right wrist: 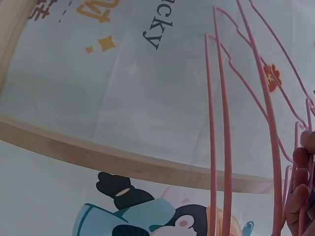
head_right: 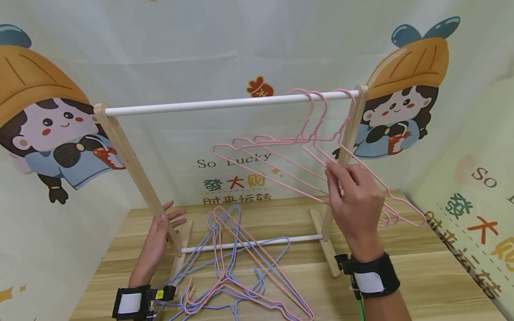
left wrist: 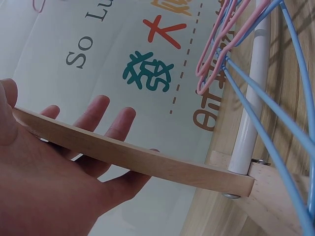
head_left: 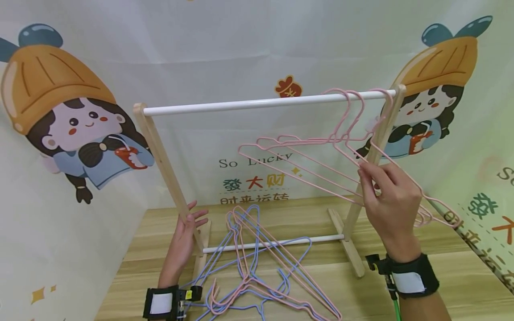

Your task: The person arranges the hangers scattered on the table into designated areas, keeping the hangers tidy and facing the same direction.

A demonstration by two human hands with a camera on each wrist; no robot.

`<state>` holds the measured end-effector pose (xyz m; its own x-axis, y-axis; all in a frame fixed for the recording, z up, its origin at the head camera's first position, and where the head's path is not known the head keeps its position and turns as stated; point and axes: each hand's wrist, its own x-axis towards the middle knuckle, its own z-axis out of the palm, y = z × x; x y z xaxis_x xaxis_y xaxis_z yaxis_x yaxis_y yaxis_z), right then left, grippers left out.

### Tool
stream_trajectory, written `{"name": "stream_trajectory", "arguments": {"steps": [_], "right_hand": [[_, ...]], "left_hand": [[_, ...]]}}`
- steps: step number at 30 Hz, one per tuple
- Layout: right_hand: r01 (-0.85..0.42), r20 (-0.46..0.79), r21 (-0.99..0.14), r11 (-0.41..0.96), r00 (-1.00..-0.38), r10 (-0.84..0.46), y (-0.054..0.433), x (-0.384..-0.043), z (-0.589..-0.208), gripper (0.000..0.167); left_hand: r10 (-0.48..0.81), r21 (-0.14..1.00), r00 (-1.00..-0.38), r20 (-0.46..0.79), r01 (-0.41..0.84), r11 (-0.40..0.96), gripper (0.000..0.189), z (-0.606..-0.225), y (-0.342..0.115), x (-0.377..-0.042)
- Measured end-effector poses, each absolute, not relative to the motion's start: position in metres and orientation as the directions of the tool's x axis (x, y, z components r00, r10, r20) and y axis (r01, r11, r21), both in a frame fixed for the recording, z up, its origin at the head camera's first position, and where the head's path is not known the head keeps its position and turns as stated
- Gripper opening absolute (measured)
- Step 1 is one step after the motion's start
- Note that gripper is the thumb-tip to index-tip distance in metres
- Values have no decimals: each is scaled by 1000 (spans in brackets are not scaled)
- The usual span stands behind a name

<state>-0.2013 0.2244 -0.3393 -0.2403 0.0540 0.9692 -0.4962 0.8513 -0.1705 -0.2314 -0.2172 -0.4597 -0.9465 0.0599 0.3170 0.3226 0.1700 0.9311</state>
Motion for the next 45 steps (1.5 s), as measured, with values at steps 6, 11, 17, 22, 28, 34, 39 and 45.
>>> {"name": "stream_trajectory", "arguments": {"steps": [6, 11, 17, 22, 28, 34, 39, 45], "right_hand": [[-493, 971, -168, 854, -231, 57, 224, -201, -343, 15], [-492, 971, -177, 852, -226, 72, 223, -201, -344, 18], [-512, 976, -190, 838, -191, 105, 222, -200, -343, 26], [-525, 976, -199, 828, -185, 117, 221, -199, -342, 26], [-531, 977, -195, 825, -175, 119, 219, -197, -341, 25], [-536, 979, -190, 822, -165, 119, 218, -197, -341, 27], [-538, 981, -185, 823, -146, 125, 216, -197, -339, 28], [-548, 986, -166, 820, -76, 148, 210, -194, -335, 23]], "left_hand": [[59, 934, -950, 308, 313, 173, 54, -459, -217, -231], [61, 934, -950, 307, 313, 172, 53, -460, -217, -232], [65, 932, -946, 316, 323, 166, 53, -460, -218, -232], [62, 932, -948, 313, 319, 174, 53, -459, -217, -231], [58, 934, -950, 308, 313, 174, 53, -458, -217, -231], [58, 933, -950, 307, 312, 179, 52, -458, -217, -231], [58, 932, -950, 306, 311, 184, 53, -457, -217, -231], [57, 933, -951, 303, 309, 184, 53, -458, -217, -231]]}}
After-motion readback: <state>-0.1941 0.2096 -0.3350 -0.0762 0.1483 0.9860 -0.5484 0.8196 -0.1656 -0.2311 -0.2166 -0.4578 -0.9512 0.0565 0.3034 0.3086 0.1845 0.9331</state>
